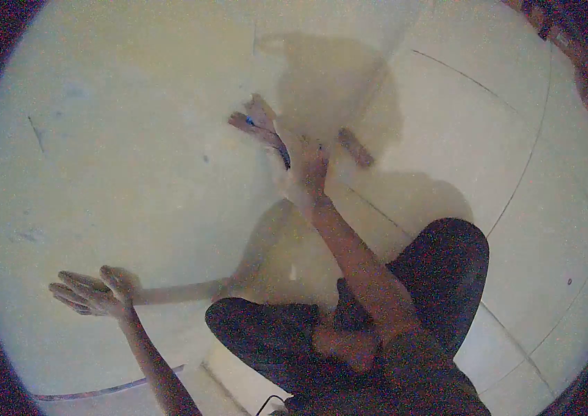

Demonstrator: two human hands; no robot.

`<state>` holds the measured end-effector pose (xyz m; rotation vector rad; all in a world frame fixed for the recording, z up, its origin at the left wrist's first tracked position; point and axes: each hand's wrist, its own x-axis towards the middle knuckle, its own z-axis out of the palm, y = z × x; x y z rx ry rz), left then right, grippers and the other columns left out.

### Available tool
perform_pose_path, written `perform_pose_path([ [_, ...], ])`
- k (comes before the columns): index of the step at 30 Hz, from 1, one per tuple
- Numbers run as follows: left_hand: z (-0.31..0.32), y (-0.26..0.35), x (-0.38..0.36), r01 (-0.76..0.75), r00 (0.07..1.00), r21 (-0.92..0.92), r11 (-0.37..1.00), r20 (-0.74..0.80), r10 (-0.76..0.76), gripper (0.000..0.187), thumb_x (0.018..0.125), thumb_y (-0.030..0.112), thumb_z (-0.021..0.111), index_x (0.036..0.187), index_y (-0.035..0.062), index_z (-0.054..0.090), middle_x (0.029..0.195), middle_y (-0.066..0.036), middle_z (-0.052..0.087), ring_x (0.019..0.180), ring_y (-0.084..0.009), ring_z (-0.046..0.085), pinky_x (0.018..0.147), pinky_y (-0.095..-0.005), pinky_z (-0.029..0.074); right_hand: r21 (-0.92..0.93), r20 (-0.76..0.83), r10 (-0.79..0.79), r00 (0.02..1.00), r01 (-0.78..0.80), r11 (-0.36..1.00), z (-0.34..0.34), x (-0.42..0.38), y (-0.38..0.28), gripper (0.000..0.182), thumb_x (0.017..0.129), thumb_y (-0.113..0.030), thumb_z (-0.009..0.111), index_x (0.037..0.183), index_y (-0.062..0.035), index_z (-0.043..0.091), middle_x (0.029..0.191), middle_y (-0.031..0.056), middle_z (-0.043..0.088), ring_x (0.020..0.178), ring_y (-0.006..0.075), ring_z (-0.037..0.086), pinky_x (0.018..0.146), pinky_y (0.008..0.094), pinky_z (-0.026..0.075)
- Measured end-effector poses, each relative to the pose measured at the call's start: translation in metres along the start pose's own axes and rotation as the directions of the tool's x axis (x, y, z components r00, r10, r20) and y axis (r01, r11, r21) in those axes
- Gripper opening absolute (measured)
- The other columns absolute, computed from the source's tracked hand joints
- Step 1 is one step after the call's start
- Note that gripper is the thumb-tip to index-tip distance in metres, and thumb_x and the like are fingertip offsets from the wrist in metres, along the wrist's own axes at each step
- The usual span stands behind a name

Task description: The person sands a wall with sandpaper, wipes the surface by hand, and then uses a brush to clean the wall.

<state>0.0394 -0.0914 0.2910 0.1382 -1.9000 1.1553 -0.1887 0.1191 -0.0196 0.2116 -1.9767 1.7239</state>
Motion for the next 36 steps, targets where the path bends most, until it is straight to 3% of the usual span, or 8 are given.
perform_pose_path([
  [5,0.002,0.01,-0.001,-0.015,1.0,0.011,1.0,-0.016,0.015,0.084,0.1,0.063,0.045,0.16,0.0065,0.033,0.169,-0.024,0.019,0.155,-0.0427,0.018,0.123,-0.0549,0.016,0.151,-0.042,0.024,0.999,-0.018,0.988,0.004,-0.022,0.019,0.043,0.09,-0.014,0.073,0.13,-0.0038,0.063,0.118,0.0167,0.069,0.109,0.039,0.063,0.096,0.0522,0.043],
  [8,-0.003,0.011,-0.012,0.0,1.0,0.045,0.999,0.025,-0.001,0.089,0.098,0.067,0.044,0.16,0.0046,0.032,0.168,-0.025,0.019,0.156,-0.0425,0.017,0.123,-0.0552,0.017,-0.008,0.033,-0.082,0.996,0.082,0.997,-0.008,-0.005,0.01,0.045,0.088,-0.011,0.073,0.131,-0.0023,0.062,0.121,0.0172,0.068,0.112,0.0389,0.061,0.095,0.0539,0.043],
  [11,0.006,0.01,-0.012,0.012,1.0,0.049,0.999,0.021,-0.013,0.092,0.096,0.07,0.043,0.16,0.004,0.032,0.168,-0.025,0.018,0.156,-0.0422,0.016,0.123,-0.0556,0.017,-0.061,0.124,0.059,0.99,-0.052,0.997,0.01,-0.051,0.043,0.046,0.087,-0.011,0.073,0.131,-0.0015,0.061,0.119,0.0187,0.067,0.111,0.0391,0.061,0.094,0.0552,0.044],
  [14,0.001,0.009,-0.016,0.017,0.999,0.062,0.998,0.047,-0.02,0.093,0.096,0.071,0.043,0.16,0.005,0.032,0.169,-0.024,0.017,0.156,-0.0419,0.016,0.123,-0.0559,0.017,0.122,0.085,0.09,0.992,-0.1,0.988,0.004,-0.024,0.016,0.053,0.087,-0.021,0.075,0.137,-0.0093,0.061,0.122,0.0169,0.069,0.102,0.0382,0.062,0.092,0.0519,0.043],
  [17,-0.002,0.013,-0.021,0.005,0.999,0.078,0.997,0.045,-0.008,0.093,0.096,0.072,0.043,0.16,0.0058,0.031,0.169,-0.023,0.016,0.156,-0.0416,0.016,0.123,-0.0562,0.017,-0.007,0.049,-0.018,0.999,0.019,1.0,-0.001,-0.021,0.031,0.056,0.087,-0.021,0.075,0.14,-0.0085,0.059,0.116,0.0178,0.069,0.1,0.0388,0.063,0.091,0.0521,0.044],
  [26,0.006,0.017,-0.016,0.013,0.999,0.062,0.998,0.038,-0.015,0.093,0.097,0.072,0.041,0.161,0.0051,0.028,0.169,-0.024,0.016,0.156,-0.0414,0.015,0.124,-0.0558,0.017,0.099,-0.018,0.029,0.999,-0.027,0.995,-0.007,-0.022,0.027,0.049,0.092,-0.015,0.071,0.138,-0.0031,0.058,0.124,0.0224,0.067,0.107,0.0437,0.065,0.093,0.0515,0.049],
  [32,0.011,0.017,-0.012,0.031,0.999,0.043,0.999,0.038,-0.033,0.095,0.097,0.074,0.037,0.161,0.0051,0.028,0.169,-0.024,0.016,0.156,-0.0413,0.014,0.124,-0.0562,0.016,0.108,-0.098,0.036,0.995,-0.025,0.994,0.003,-0.003,0.024,0.054,0.089,-0.013,0.072,0.141,-0.0072,0.057,0.115,0.019,0.07,0.103,0.0427,0.066,0.093,0.0539,0.048],
  [36,0.012,0.011,-0.006,0.022,0.999,0.052,0.998,0.032,-0.024,0.096,0.096,0.074,0.039,0.161,0.005,0.028,0.169,-0.024,0.016,0.156,-0.042,0.014,0.123,-0.0564,0.016,0.053,0.016,0.149,0.989,-0.15,0.987,0.005,-0.02,0.027,0.052,0.089,-0.015,0.073,0.139,-0.0064,0.058,0.115,0.0207,0.069,0.102,0.0426,0.066,0.093,0.0542,0.047],
])
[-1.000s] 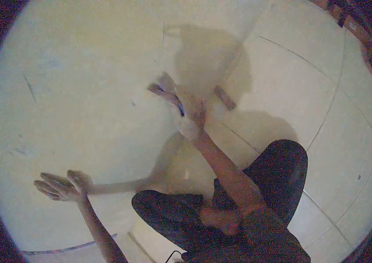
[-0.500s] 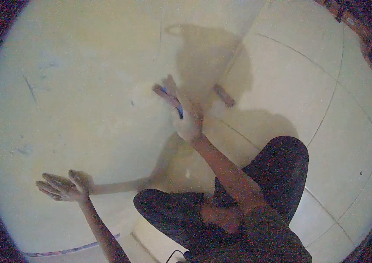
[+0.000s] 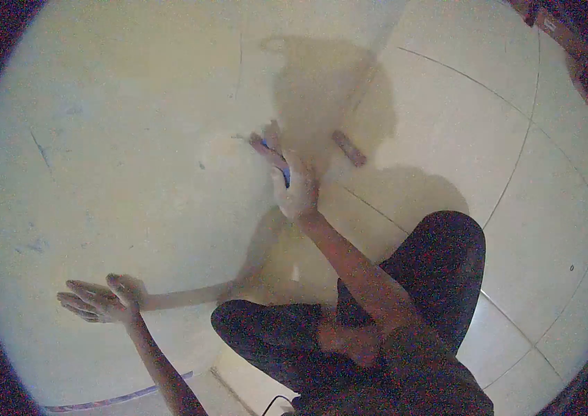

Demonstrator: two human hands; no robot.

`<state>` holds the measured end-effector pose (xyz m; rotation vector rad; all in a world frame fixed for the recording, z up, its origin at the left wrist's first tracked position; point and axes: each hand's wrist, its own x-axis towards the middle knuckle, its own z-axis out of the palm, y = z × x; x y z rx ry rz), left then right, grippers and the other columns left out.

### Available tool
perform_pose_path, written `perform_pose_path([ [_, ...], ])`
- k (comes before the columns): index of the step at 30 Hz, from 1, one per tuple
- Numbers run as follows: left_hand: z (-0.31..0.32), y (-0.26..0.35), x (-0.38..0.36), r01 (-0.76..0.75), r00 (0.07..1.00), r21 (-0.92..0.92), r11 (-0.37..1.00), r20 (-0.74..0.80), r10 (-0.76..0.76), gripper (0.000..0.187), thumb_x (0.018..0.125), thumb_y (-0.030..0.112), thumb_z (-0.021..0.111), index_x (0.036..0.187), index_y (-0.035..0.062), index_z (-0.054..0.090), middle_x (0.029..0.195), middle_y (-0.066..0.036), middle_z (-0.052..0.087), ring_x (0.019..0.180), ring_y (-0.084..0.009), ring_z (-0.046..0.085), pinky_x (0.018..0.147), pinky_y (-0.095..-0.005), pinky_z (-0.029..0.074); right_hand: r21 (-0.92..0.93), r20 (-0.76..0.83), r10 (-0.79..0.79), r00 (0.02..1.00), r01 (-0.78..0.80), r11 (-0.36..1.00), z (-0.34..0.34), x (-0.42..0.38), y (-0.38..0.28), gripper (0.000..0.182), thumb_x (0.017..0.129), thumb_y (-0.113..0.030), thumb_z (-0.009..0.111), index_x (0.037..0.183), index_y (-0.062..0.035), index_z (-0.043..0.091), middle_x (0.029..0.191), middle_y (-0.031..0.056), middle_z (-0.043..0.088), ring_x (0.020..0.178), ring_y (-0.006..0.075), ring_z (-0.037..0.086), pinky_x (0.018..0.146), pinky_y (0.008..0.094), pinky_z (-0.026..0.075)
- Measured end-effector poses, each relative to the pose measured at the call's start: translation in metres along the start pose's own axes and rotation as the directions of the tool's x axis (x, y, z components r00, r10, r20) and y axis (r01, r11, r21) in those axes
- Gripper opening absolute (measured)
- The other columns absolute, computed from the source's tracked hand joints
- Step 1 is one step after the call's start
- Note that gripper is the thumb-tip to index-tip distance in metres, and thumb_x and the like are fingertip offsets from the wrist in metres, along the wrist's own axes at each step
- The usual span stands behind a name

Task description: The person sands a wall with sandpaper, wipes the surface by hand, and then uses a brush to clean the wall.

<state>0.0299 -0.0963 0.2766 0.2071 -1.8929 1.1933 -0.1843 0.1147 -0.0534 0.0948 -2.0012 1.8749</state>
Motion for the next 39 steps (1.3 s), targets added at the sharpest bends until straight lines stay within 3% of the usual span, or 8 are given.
perform_pose_path([
  [5,-0.006,-0.002,-0.008,-0.013,1.0,-0.014,1.0,0.01,0.014,0.095,0.096,0.073,0.04,0.162,0.0053,0.027,0.169,-0.024,0.015,0.156,-0.0429,0.012,0.123,-0.0568,0.015,0.103,0.011,0.004,1.0,-0.005,0.995,-0.004,0.008,-0.009,0.051,0.092,-0.018,0.072,0.139,-0.0081,0.058,0.118,0.0234,0.067,0.102,0.0426,0.064,0.092,0.0543,0.047],
  [11,-0.007,0.005,-0.002,-0.003,0.999,-0.054,0.999,-0.033,0.001,0.09,0.096,0.069,0.046,0.161,0.0079,0.032,0.168,-0.024,0.02,0.155,-0.0431,0.018,0.123,-0.0555,0.016,-0.037,-0.026,0.042,0.999,-0.043,0.998,-0.006,0.009,-0.025,0.05,0.092,-0.018,0.07,0.138,-0.0015,0.057,0.118,0.0264,0.067,0.11,0.0458,0.064,0.095,0.0523,0.05],
  [14,-0.01,-0.004,0.001,-0.027,0.999,-0.051,0.998,-0.026,0.026,0.09,0.097,0.069,0.046,0.161,0.0079,0.032,0.168,-0.024,0.02,0.155,-0.043,0.017,0.123,-0.0557,0.016,0.034,0.123,0.053,0.991,-0.057,0.998,-0.003,0.0,-0.002,0.055,0.092,-0.021,0.071,0.144,-0.0088,0.055,0.121,0.0197,0.067,0.103,0.0434,0.064,0.092,0.0563,0.046],
  [20,-0.01,0.001,-0.009,0.012,1.0,-0.021,1.0,-0.019,-0.012,0.088,0.098,0.067,0.046,0.161,0.0076,0.031,0.168,-0.024,0.02,0.155,-0.0424,0.018,0.123,-0.0552,0.017,0.043,0.025,-0.001,1.0,0.0,0.999,-0.002,0.002,-0.017,0.059,0.091,-0.019,0.071,0.145,-0.0072,0.052,0.131,0.0226,0.063,0.114,0.0465,0.061,0.103,0.0555,0.044],
  [26,-0.008,-0.004,0.01,-0.036,0.999,-0.041,0.998,-0.04,0.035,0.086,0.099,0.065,0.046,0.161,0.0076,0.03,0.168,-0.023,0.019,0.156,-0.0412,0.018,0.122,-0.0548,0.018,0.081,0.134,0.189,0.973,-0.201,0.976,0.005,-0.011,-0.023,0.057,0.093,-0.02,0.069,0.146,-0.0077,0.052,0.14,0.0227,0.058,0.123,0.0469,0.057,0.111,0.0549,0.037],
  [32,-0.008,-0.002,0.008,-0.032,0.998,-0.018,0.999,-0.049,0.031,0.086,0.099,0.065,0.045,0.161,0.0073,0.03,0.168,-0.023,0.02,0.155,-0.0413,0.018,0.122,-0.0546,0.017,-0.116,0.065,0.057,0.996,-0.049,0.992,0.014,-0.027,0.001,0.055,0.095,-0.027,0.068,0.145,-0.0091,0.053,0.134,0.0229,0.062,0.12,0.0452,0.06,0.11,0.0548,0.04],
  [35,-0.009,-0.002,0.006,-0.013,1.0,-0.033,0.999,-0.028,0.012,0.087,0.098,0.066,0.046,0.161,0.0074,0.031,0.168,-0.024,0.02,0.155,-0.0416,0.018,0.122,-0.0547,0.016,0.079,0.085,0.211,0.974,-0.218,0.973,0.011,-0.008,-0.026,0.054,0.095,-0.027,0.069,0.143,-0.0077,0.054,0.129,0.0233,0.064,0.115,0.0441,0.062,0.106,0.0556,0.041],
  [39,-0.017,0.018,-0.014,0.001,1.0,0.001,1.0,-0.008,-0.001,0.092,0.097,0.071,0.044,0.161,0.0061,0.03,0.168,-0.025,0.018,0.156,-0.0415,0.016,0.123,-0.0564,0.017,-0.039,0.124,0.172,0.977,-0.168,0.985,-0.013,-0.016,-0.005,0.048,0.094,-0.019,0.067,0.136,0.0012,0.057,0.125,0.0268,0.065,0.115,0.0471,0.061,0.103,0.0554,0.043],
])
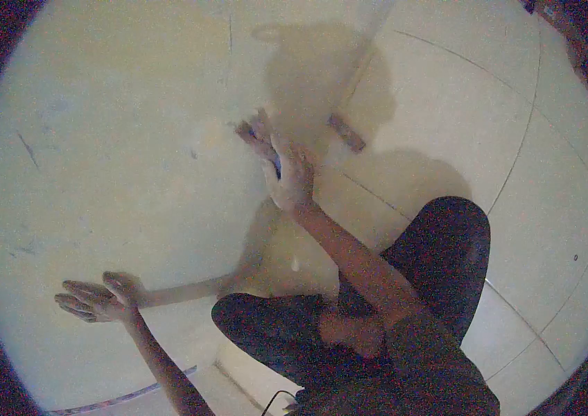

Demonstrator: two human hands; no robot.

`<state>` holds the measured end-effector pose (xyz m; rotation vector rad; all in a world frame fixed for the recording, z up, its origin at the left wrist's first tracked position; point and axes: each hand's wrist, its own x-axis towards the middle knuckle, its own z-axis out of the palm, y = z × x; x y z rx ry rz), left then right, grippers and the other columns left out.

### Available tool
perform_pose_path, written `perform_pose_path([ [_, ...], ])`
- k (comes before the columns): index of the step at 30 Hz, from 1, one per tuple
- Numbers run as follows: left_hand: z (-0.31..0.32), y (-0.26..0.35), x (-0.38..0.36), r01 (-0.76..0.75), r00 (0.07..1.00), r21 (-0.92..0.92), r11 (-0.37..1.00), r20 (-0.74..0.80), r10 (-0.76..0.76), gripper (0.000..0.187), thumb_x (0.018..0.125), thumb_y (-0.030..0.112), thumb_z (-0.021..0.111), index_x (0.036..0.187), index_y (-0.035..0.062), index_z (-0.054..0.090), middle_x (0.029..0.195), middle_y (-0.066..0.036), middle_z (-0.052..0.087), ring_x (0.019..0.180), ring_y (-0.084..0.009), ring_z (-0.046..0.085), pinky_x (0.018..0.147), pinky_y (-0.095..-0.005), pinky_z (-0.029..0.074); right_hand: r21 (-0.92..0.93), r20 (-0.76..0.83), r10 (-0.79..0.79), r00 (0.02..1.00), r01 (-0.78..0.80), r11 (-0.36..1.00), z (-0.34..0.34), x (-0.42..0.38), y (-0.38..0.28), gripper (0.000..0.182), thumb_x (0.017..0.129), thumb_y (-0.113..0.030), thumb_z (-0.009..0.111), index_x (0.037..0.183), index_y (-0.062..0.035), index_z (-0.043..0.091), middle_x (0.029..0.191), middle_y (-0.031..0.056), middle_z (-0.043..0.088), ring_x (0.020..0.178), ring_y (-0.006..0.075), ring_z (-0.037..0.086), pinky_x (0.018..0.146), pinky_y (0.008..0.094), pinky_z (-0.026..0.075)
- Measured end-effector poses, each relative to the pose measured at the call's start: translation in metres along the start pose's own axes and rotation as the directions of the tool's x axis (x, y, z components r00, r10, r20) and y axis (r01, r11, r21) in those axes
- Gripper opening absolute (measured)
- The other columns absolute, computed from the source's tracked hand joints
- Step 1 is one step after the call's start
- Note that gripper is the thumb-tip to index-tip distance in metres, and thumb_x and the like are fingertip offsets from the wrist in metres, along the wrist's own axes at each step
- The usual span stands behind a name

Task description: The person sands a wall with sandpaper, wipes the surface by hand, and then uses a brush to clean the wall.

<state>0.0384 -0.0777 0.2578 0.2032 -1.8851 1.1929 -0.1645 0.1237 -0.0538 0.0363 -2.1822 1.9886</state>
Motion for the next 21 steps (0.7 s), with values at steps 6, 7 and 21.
perform_pose_path([
  [6,0.006,-0.029,0.027,-0.011,1.0,-0.014,1.0,-0.001,0.011,0.092,0.097,0.071,0.044,0.161,0.0064,0.03,0.168,-0.025,0.017,0.156,-0.0415,0.016,0.123,-0.0567,0.017,0.043,-0.038,-0.141,0.989,0.143,0.989,0.015,0.009,-0.039,0.053,0.091,-0.021,0.072,0.138,0.0003,0.057,0.126,0.0248,0.065,0.111,0.046,0.061,0.098,0.0527,0.045],
  [7,0.006,-0.033,0.025,-0.018,1.0,-0.012,1.0,0.001,0.018,0.092,0.097,0.071,0.043,0.161,0.0064,0.029,0.168,-0.025,0.017,0.156,-0.0416,0.016,0.123,-0.0568,0.017,0.011,-0.025,-0.146,0.989,0.146,0.989,0.016,0.003,-0.032,0.054,0.09,-0.02,0.072,0.138,0.0,0.057,0.126,0.0247,0.066,0.11,0.0457,0.062,0.097,0.0524,0.045],
  [21,0.007,-0.023,0.015,0.001,1.0,-0.048,0.999,-0.023,-0.002,0.089,0.097,0.067,0.049,0.161,0.0078,0.031,0.167,-0.024,0.021,0.155,-0.0429,0.018,0.123,-0.0561,0.016,0.012,-0.075,-0.172,0.982,0.174,0.985,0.015,0.001,-0.024,0.055,0.091,-0.022,0.071,0.139,-0.0012,0.056,0.12,0.0236,0.067,0.107,0.0446,0.062,0.096,0.0534,0.047],
])
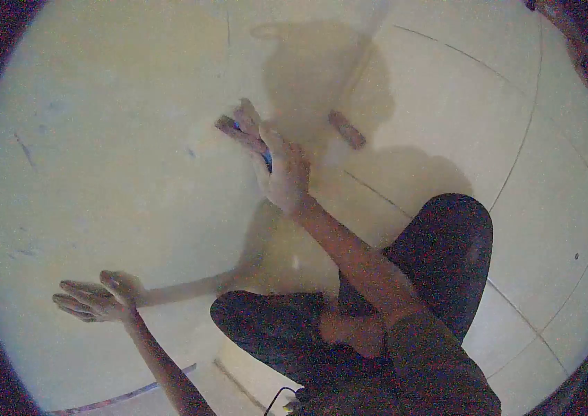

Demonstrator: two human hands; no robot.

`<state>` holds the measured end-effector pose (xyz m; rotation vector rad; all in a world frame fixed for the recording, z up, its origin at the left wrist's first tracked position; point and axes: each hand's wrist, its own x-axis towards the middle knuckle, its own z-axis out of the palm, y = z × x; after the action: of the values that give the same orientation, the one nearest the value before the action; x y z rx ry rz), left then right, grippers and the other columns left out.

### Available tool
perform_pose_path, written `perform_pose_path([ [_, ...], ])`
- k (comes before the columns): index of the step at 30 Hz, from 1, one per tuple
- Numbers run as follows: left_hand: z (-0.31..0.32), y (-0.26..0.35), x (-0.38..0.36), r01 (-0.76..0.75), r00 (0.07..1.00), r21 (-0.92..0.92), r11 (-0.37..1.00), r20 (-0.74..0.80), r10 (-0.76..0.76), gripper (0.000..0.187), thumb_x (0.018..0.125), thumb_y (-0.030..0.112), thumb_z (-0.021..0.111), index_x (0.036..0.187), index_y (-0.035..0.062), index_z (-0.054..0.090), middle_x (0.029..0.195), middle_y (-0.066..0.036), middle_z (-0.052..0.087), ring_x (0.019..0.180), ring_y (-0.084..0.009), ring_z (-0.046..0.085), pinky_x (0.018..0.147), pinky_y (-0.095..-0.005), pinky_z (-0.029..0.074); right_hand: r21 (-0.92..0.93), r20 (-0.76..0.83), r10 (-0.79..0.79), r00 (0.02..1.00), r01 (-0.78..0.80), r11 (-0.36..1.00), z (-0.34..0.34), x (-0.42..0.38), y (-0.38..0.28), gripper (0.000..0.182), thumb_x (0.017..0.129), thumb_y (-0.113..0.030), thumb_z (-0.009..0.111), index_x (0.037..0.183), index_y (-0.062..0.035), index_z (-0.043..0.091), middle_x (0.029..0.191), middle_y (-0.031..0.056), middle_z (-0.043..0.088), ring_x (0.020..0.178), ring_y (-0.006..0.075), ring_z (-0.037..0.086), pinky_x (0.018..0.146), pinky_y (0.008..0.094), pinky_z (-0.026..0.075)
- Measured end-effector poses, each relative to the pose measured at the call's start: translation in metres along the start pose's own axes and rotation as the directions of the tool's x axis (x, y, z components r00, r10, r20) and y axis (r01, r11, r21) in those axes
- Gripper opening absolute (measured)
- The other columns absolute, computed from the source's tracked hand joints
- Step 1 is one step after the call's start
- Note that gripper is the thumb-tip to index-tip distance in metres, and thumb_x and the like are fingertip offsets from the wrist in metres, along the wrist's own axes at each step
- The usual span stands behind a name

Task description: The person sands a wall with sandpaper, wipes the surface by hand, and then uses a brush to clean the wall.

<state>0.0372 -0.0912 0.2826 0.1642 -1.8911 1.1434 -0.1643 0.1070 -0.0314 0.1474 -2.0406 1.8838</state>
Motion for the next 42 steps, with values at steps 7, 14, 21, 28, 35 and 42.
perform_pose_path([
  [7,0.0,-0.011,0.008,-0.007,1.0,0.029,1.0,0.007,0.007,0.091,0.097,0.069,0.047,0.161,0.0075,0.03,0.168,-0.024,0.02,0.155,-0.0437,0.017,0.122,-0.0567,0.017,0.022,0.001,-0.033,0.999,0.033,0.999,0.006,0.002,-0.005,0.052,0.09,-0.021,0.071,0.135,0.0002,0.058,0.118,0.0233,0.067,0.105,0.0439,0.062,0.094,0.0549,0.045],
  [14,0.006,-0.016,0.015,-0.016,1.0,0.009,1.0,0.001,0.016,0.092,0.097,0.072,0.042,0.162,0.0078,0.028,0.168,-0.024,0.019,0.156,-0.0433,0.016,0.123,-0.0563,0.015,0.068,0.044,0.039,0.998,-0.042,0.997,0.02,-0.018,0.0,0.052,0.088,-0.018,0.074,0.135,-0.0031,0.058,0.119,0.0227,0.067,0.108,0.044,0.062,0.098,0.0576,0.043],
  [21,0.007,-0.019,0.011,0.017,1.0,0.043,0.999,-0.007,-0.016,0.093,0.097,0.074,0.04,0.161,0.0087,0.031,0.168,-0.024,0.021,0.155,-0.0428,0.018,0.122,-0.0569,0.017,0.004,0.015,0.014,1.0,-0.014,1.0,0.023,-0.019,0.0,0.052,0.09,-0.019,0.074,0.135,-0.0027,0.055,0.114,0.0243,0.067,0.107,0.0443,0.062,0.095,0.0554,0.045],
  [28,0.011,-0.026,0.013,-0.006,1.0,0.086,0.996,0.01,0.005,0.094,0.095,0.072,0.044,0.161,0.0068,0.031,0.168,-0.023,0.019,0.156,-0.0421,0.017,0.122,-0.0574,0.019,-0.014,-0.003,-0.006,1.0,0.006,1.0,0.02,-0.016,-0.014,0.052,0.088,-0.019,0.076,0.133,-0.0021,0.056,0.115,0.0241,0.067,0.102,0.0439,0.064,0.089,0.0545,0.049],
  [35,-0.001,-0.025,0.009,-0.085,0.996,0.114,0.99,-0.03,0.089,0.081,0.101,0.06,0.045,0.16,0.0061,0.033,0.167,-0.023,0.024,0.154,-0.0427,0.022,0.12,-0.0574,0.025,0.119,0.066,0.135,0.989,-0.142,0.983,0.016,-0.008,-0.025,0.047,0.09,-0.013,0.072,0.133,-0.0031,0.056,0.121,0.0206,0.065,0.107,0.0403,0.063,0.09,0.0521,0.05],
  [42,0.014,-0.013,0.004,-0.128,0.976,0.158,0.979,-0.156,0.152,0.072,0.101,0.05,0.048,0.157,0.0056,0.039,0.16,-0.017,0.041,0.146,-0.0407,0.04,0.114,-0.055,0.038,0.177,0.147,0.246,0.958,-0.271,0.946,0.038,-0.024,-0.021,0.048,0.093,-0.021,0.072,0.132,0.0,0.051,0.107,0.0249,0.067,0.098,0.0402,0.067,0.087,0.0499,0.052],
])
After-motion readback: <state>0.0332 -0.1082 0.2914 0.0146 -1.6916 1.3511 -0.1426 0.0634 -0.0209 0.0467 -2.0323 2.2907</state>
